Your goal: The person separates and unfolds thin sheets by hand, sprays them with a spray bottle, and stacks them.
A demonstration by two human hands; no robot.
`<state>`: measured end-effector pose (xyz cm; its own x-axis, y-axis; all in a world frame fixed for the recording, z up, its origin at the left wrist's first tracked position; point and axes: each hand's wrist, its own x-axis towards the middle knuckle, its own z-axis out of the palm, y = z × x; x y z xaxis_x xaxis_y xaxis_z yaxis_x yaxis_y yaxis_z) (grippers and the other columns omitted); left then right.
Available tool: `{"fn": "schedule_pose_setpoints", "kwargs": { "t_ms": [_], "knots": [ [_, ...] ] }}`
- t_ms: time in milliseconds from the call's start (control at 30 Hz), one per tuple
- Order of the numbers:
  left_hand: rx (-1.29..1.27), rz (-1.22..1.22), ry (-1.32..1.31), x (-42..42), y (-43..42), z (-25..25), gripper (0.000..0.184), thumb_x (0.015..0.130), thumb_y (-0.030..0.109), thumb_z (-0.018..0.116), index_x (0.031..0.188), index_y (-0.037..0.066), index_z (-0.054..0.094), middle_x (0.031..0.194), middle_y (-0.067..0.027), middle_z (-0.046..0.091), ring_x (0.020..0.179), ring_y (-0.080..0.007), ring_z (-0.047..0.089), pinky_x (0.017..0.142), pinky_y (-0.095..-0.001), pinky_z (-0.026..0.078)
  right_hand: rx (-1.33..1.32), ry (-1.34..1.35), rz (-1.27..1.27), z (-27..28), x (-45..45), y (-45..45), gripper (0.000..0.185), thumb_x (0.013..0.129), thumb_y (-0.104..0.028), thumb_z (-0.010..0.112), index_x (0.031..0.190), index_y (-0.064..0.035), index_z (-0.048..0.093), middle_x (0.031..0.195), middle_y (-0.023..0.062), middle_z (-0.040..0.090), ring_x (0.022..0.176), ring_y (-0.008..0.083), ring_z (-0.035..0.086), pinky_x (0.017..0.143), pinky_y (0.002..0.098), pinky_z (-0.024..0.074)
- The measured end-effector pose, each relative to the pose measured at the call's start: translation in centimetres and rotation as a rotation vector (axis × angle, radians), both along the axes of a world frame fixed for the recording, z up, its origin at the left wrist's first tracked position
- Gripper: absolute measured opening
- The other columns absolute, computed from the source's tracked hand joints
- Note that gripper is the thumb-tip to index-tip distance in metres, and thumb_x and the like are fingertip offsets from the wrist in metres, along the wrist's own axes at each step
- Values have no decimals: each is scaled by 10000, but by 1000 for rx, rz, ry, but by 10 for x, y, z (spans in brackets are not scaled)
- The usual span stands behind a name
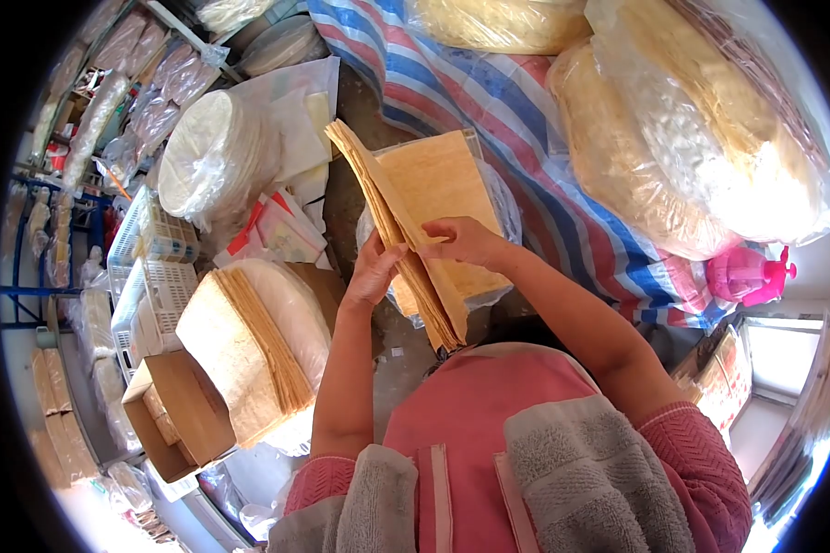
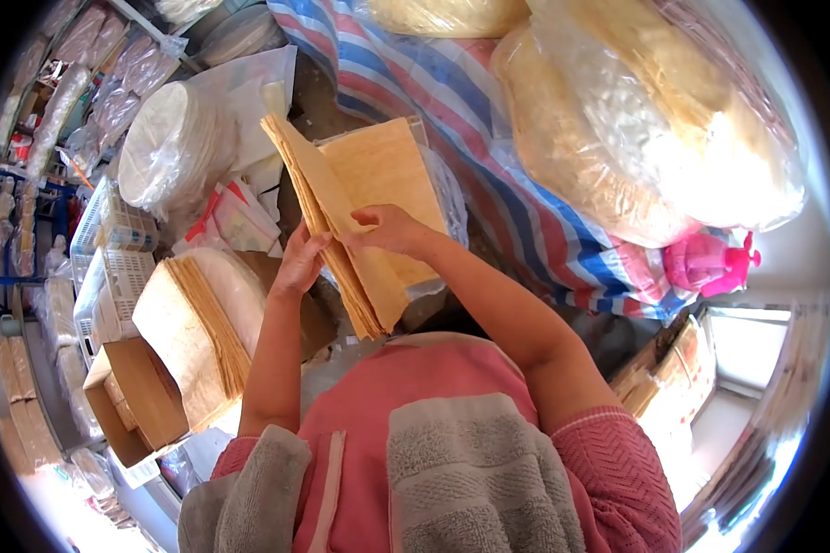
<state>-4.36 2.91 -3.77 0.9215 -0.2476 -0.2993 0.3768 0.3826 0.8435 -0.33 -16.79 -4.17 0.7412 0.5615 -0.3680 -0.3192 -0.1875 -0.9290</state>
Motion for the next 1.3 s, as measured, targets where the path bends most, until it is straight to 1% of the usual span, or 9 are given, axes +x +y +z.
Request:
{"fn": "schedule_pose_setpoints", "kwargs": {
  "t_ms": [167, 267, 367, 467, 667, 767, 967, 1267, 1300],
  "knots": [
    [24, -6, -6, 2, -1, -3, 602, 743, 171, 648, 1257, 27, 370, 1157, -87, 493, 1048, -188, 508, 884, -328, 434, -70, -82, -68, -3, 3, 15, 809, 676, -469, 715, 1209, 80, 455, 1204, 212, 501, 1124, 273, 490, 943, 332, 377],
    [43, 31, -2, 2, -2, 0, 577, 736, 161, 638, 1240, 32, 389, 1109, -69, 511, 992, -168, 521, 843, -310, 444, -62, -88, -57, -1, 6, 14, 715, 707, -459, 690, 1168, 56, 505, 1118, 167, 562, 1010, 230, 551, 831, 308, 443],
    [49, 34, -6, 1, -2, -3, 557, 732, 158, 630, 1225, 35, 402, 1062, -53, 523, 926, -144, 526, 798, -293, 448, -77, 54, -27, 26, 4, 10, 623, 726, -456, 673, 1109, 22, 557, 1003, 104, 606, 859, 169, 572, 671, 268, 463],
    [101, 25, -9, 2, 1, -8, 545, 731, 155, 621, 1218, 38, 407, 1032, -43, 527, 879, -130, 521, 761, -289, 450, -24, 58, -55, 21, 3, 14, 580, 721, -462, 673, 1072, -9, 585, 923, 54, 615, 757, 120, 550, 566, 238, 429],
    [77, 37, -19, -1, 1, -3, 559, 731, 197, 629, 1224, 53, 406, 1061, -46, 521, 932, -146, 528, 783, -305, 457, -56, 65, -28, 23, 4, 15, 640, 683, -484, 690, 1103, -16, 569, 969, 65, 616, 829, 132, 571, 585, 242, 429],
    [114, 30, 15, -2, -3, 6, 571, 740, 242, 637, 1233, 75, 403, 1092, -49, 511, 972, -167, 530, 811, -336, 456, -69, 77, 16, 23, 6, 12, 585, 721, -447, 689, 1154, -80, 547, 1051, 41, 597, 944, 146, 558, 713, 308, 438],
    [200, 11, 29, 4, -3, -4, 553, 751, 285, 631, 1218, 87, 410, 1112, -64, 503, 993, -186, 530, 814, -364, 460, -85, 110, 35, 20, 10, 12, 619, 712, -414, 706, 1188, -63, 522, 1078, 58, 589, 970, 160, 555, 723, 312, 440],
    [261, 60, 9, -1, -3, 7, 463, 727, 272, 632, 1112, 76, 465, 907, -17, 553, 822, -118, 559, 668, -264, 468, -106, 97, -19, 29, 11, 12, 569, 736, -385, 687, 1182, -69, 528, 1071, 60, 591, 964, 163, 550, 737, 317, 453],
    [210, 87, -44, 1, -1, -10, 435, 723, 265, 634, 1091, 85, 486, 858, -8, 575, 787, -105, 565, 623, -237, 455, -118, 88, 3, 24, 12, 11, 534, 752, -375, 671, 1175, -78, 536, 1064, 58, 592, 964, 158, 547, 731, 320, 457]
  ]
}}
